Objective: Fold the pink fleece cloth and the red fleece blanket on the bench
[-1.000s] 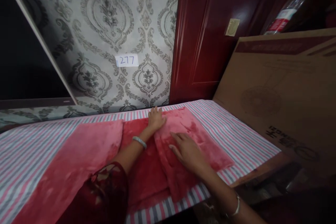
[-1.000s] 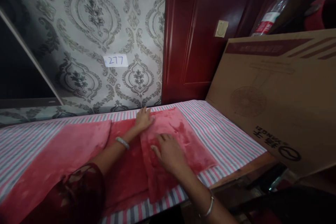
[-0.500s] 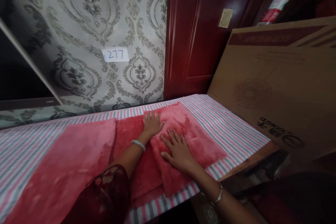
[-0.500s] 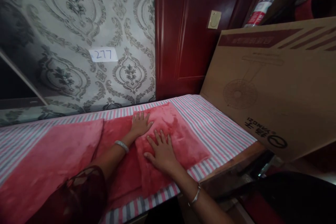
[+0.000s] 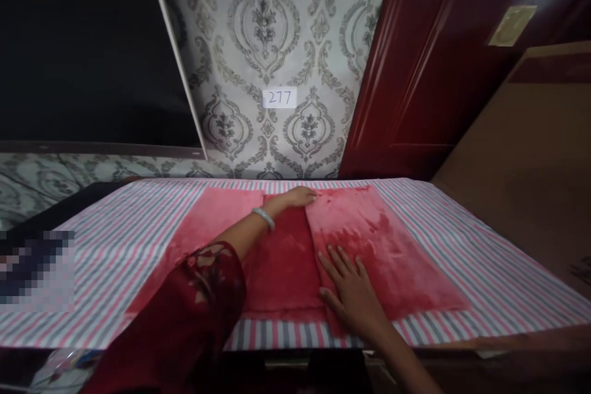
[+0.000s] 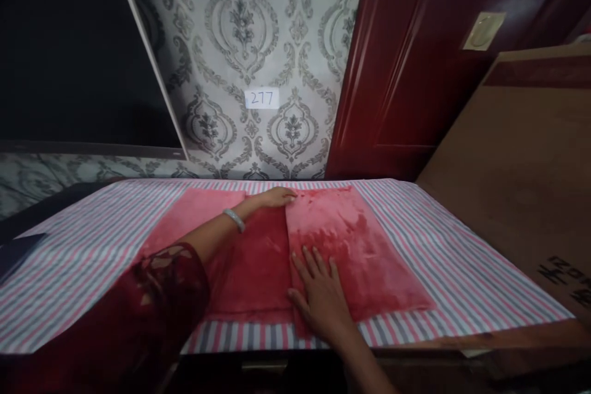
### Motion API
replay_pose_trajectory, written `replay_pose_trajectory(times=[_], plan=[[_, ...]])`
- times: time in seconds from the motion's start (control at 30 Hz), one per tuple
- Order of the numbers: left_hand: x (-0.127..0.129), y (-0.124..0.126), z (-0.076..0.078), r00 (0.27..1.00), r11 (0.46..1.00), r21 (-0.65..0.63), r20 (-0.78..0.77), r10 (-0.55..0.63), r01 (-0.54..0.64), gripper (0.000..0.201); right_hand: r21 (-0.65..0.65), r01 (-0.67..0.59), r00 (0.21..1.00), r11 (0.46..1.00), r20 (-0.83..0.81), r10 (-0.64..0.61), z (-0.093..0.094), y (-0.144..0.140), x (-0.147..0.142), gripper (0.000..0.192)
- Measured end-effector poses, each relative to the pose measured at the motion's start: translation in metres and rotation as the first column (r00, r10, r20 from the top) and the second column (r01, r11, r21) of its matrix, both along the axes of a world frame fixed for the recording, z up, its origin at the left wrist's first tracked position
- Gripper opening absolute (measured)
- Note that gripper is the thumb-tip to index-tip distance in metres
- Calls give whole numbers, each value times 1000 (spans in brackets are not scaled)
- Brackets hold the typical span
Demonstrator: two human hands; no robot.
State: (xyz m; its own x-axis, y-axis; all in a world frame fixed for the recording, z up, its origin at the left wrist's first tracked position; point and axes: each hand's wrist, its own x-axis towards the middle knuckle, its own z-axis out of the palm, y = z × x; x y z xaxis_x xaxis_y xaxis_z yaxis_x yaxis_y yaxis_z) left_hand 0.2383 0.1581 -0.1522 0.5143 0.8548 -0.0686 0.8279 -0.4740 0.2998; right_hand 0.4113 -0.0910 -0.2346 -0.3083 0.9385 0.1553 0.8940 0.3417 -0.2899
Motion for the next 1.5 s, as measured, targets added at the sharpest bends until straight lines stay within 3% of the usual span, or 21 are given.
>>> replay_pose_trajectory(times=[0.13, 0.23, 0.33, 0.47, 0.6, 0.7, 0.8, 0.9, 1.0, 1.17, 1.27, 1.4, 1.5], plan=[[-84, 10, 13, 986, 986, 59, -49, 157, -154, 40, 86, -30, 967, 996, -248, 50, 18, -10, -24, 49], [-135, 7, 8, 954, 958, 83, -102, 281, -273, 40, -19, -167, 888, 986, -438, 142, 30, -13, -60, 35], [-158, 0, -4, 931, 939, 99, -134, 339, -328, 40, -170, -261, 833, 950, -537, 133, 28, -5, -98, 26], [-159, -3, -16, 917, 927, 129, -148, 369, -352, 41, -327, -299, 782, 897, -623, 33, 15, 13, -132, 55], [-158, 3, -17, 910, 916, 152, -140, 391, -371, 43, -356, -404, 612, 843, -790, -40, 8, 21, -153, 78], [-161, 10, -15, 906, 916, 126, -147, 396, -380, 41, -372, -380, 584, 847, -807, -92, 6, 18, -166, 82], [-165, 17, -13, 905, 919, 81, -161, 394, -386, 38, -301, -341, 543, 890, -837, -75, 2, 13, -179, 83], [-169, 23, -7, 915, 929, 37, -164, 368, -367, 36, -259, -360, 495, 896, -867, -52, -1, 12, -187, 63], [-169, 28, 5, 935, 945, 18, -140, 327, -328, 35, -306, -378, 503, 873, -860, -84, 5, 12, -187, 40], [-148, 38, 20, 964, 967, 31, -71, 256, -254, 33, -130, -255, 494, 958, -870, 14, 27, 8, -162, 35], [-127, 42, 13, 975, 975, 28, -45, 219, -218, 34, -97, -208, 529, 973, -848, 29, 25, 7, -142, 36], [-109, 40, -8, 977, 978, 14, -34, 210, -209, 33, -232, -174, 625, 957, -777, -74, 6, 7, -127, 34], [-109, 39, -16, 974, 974, 10, -24, 226, -226, 32, -277, -191, 662, 942, -745, -85, -2, 8, -124, 34]])
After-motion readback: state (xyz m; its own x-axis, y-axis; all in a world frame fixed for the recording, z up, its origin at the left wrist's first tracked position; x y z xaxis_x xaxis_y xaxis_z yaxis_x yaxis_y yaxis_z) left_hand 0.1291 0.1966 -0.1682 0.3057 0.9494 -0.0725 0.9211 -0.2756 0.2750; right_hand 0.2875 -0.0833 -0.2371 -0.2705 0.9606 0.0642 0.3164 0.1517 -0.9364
